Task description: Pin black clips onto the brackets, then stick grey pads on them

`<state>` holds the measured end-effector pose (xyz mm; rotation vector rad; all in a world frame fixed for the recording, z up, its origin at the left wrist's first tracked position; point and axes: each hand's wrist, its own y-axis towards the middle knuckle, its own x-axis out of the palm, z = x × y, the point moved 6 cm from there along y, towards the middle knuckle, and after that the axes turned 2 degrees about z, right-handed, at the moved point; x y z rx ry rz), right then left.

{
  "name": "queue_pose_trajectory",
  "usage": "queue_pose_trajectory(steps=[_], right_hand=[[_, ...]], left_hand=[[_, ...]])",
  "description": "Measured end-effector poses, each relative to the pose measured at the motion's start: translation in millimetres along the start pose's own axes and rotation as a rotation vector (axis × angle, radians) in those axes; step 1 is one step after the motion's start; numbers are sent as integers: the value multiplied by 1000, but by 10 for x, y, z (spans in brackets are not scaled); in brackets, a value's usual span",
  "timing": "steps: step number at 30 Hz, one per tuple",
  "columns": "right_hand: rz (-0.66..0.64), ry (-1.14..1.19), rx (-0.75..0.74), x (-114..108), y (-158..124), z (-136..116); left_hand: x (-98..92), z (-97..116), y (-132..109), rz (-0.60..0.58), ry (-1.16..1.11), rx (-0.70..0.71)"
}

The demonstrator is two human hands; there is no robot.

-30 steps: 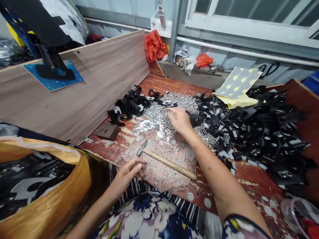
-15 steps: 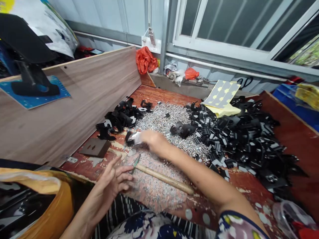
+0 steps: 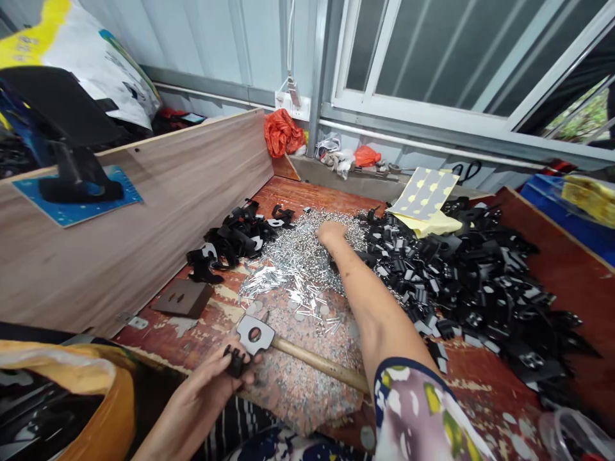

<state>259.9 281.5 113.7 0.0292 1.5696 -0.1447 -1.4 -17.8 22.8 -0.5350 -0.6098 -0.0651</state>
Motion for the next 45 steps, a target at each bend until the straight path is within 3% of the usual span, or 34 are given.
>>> queue_pose_trajectory(steps=[5, 9, 12, 15, 18, 21, 26, 31, 38, 43, 45], right_hand=[[170, 115, -32, 97, -61, 25], [273, 198, -193, -24, -328, -3], [402, 260, -404, -109, -906, -103], [522, 469, -614, -114, -1779, -217], [471, 742, -624, 17, -2483, -269], [429, 888, -565, 177, -2850, -278], [482, 946, -529, 307, -3051, -225], [517, 902, -600, 330, -3243, -264], [257, 1175, -512, 580, -3341, -369], [137, 1031, -666, 570, -3211, -200], [216, 881, -586, 550, -3037, 22]], left_hand=[[-222, -45, 12, 146, 240, 21], [-147, 133, -21, 116, 496, 190], [-47, 219, -46, 102, 525, 268], [77, 145, -37, 97, 411, 222], [304, -10, -18, 17, 308, 131], [533, -106, -19, -64, 256, 91], [700, -149, -73, -128, 229, 96], [640, -202, -122, -186, 237, 117], [412, -206, -118, -162, 462, 294], [378, -193, -134, -162, 524, 251], [341, -181, -130, -131, 502, 226]])
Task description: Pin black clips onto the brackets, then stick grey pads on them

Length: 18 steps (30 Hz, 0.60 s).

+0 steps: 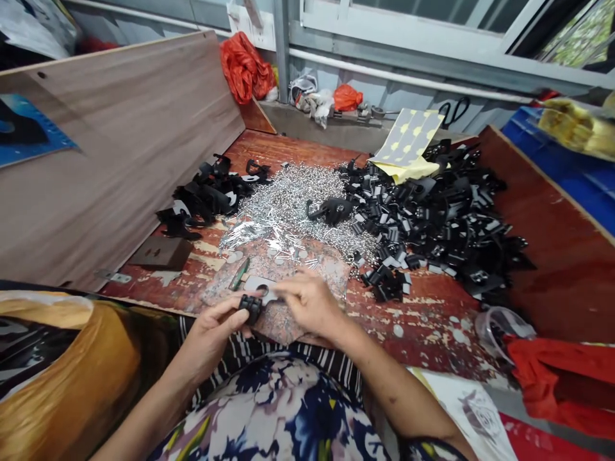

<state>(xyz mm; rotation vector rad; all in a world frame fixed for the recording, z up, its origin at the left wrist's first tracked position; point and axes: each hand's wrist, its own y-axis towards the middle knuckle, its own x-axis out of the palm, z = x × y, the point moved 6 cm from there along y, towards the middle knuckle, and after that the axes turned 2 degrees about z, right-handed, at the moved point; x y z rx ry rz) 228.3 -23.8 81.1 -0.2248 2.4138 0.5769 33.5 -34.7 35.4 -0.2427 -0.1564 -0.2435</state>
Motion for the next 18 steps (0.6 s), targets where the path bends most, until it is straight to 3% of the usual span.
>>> queue_pose_trajectory(steps=[3, 6, 8, 13, 16, 18], right_hand=[[56, -362, 30, -209, 103, 294], [-86, -538, -27, -181, 162, 506], [-66, -533, -24, -220, 179, 605], [163, -265, 79, -504, 172, 747], [185, -227, 161, -616, 151, 758], [151, -356, 168, -639, 146, 696]], left_hand=[[-43, -33, -2, 46, -42, -45], [-7, -75, -15, 16, -76, -94], [11, -92, -26, 8, -93, -115], [-16, -82, -44, 40, -111, -137], [-7, -62, -45, 17, -104, -141], [-2, -62, -41, 18, -97, -146]])
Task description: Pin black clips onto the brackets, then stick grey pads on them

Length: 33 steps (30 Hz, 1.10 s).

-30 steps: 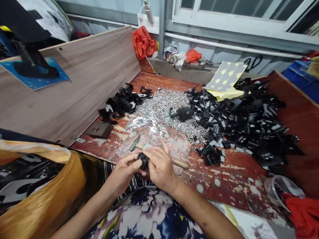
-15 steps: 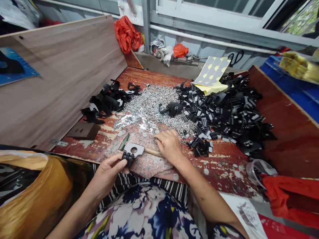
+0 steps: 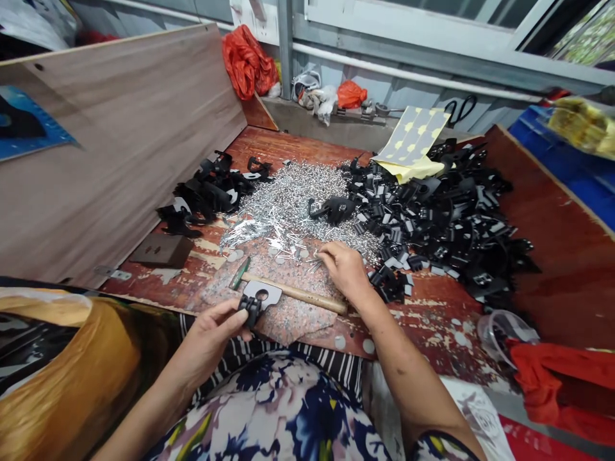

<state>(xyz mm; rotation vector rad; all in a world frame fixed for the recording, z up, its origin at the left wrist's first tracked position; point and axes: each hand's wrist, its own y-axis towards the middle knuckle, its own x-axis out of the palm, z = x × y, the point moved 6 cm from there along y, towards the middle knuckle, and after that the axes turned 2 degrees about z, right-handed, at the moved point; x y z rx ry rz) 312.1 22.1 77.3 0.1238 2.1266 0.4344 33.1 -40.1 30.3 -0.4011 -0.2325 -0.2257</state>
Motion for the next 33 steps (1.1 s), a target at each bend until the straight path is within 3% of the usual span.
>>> queue_pose_trajectory(steps=[4, 7, 10, 12, 15, 18, 21, 27, 33], right_hand=[[-12, -273, -82, 53, 4, -221], [-124, -191, -189, 304, 52, -398], [-203, -168, -204, 478, 106, -466], [-135, -102, -156, 418, 112, -509], [-18, 145, -99, 213, -3, -695], [-92, 312, -165, 152, -237, -1025], [-124, 319, -218, 185, -459, -1234], [-30, 322, -194, 308, -600, -1228], [-193, 541, -37, 457, -405, -1049]], left_hand=[[23, -37, 13, 5, -13, -28], [50, -72, 12, -19, -13, -40], [51, -83, 5, -33, 14, -24], [37, -26, 5, -16, 100, 56], [44, 201, -3, 70, 398, 327], [150, 405, -9, 91, 653, 551], [225, 469, 16, 57, 706, 606], [216, 464, -4, 115, 761, 625], [145, 456, -19, 117, 768, 584]])
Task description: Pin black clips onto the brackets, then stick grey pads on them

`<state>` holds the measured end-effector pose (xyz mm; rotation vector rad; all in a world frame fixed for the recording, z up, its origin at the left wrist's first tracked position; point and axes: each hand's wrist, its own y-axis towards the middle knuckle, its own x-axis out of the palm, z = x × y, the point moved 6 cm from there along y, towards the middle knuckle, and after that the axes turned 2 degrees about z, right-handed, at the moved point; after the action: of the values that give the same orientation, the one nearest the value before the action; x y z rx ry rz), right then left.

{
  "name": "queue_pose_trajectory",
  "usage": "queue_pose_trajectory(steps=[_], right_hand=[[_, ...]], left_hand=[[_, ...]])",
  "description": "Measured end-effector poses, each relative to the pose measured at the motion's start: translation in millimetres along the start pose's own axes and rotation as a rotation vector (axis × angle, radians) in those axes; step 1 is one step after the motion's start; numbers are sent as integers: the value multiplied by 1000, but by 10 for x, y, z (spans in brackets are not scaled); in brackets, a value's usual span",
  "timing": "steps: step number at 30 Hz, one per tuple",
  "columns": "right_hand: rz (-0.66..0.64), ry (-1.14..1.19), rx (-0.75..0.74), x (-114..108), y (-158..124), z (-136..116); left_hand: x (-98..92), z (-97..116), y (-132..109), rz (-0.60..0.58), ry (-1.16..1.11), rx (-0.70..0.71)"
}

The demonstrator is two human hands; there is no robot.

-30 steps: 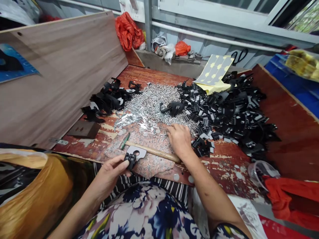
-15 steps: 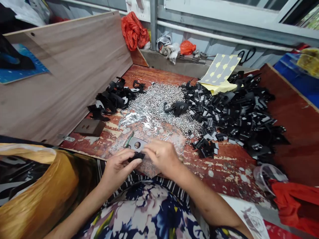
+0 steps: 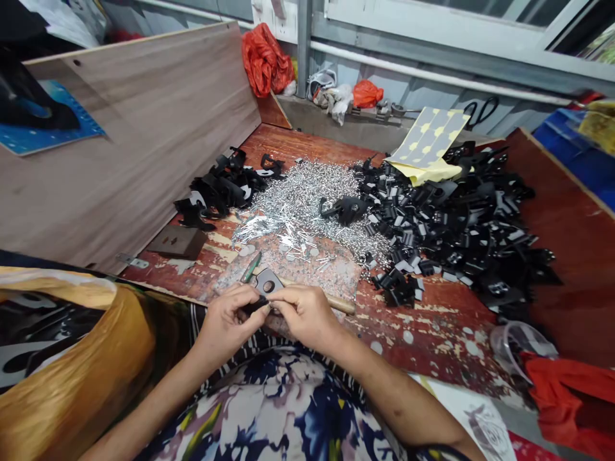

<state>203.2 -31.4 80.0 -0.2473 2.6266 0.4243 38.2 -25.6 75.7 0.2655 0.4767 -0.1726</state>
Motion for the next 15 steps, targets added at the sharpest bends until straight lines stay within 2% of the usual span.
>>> queue_pose_trajectory(steps=[2, 5, 7, 11, 15], right_hand=[[-50, -119, -8, -46, 171, 106], [-118, -586, -62, -64, 486, 280], [-207, -812, -125, 22, 645, 350], [-330, -990, -271, 236, 740, 351], [-341, -1024, -315, 221, 732, 409]], left_hand=[[-31, -74, -7, -1, -80, -53], [-59, -240, -27, 12, -296, -216], [-53, -336, -50, 21, -459, -348], [-15, -398, -90, 21, -735, -542], [-5, -400, -105, 32, -895, -610]])
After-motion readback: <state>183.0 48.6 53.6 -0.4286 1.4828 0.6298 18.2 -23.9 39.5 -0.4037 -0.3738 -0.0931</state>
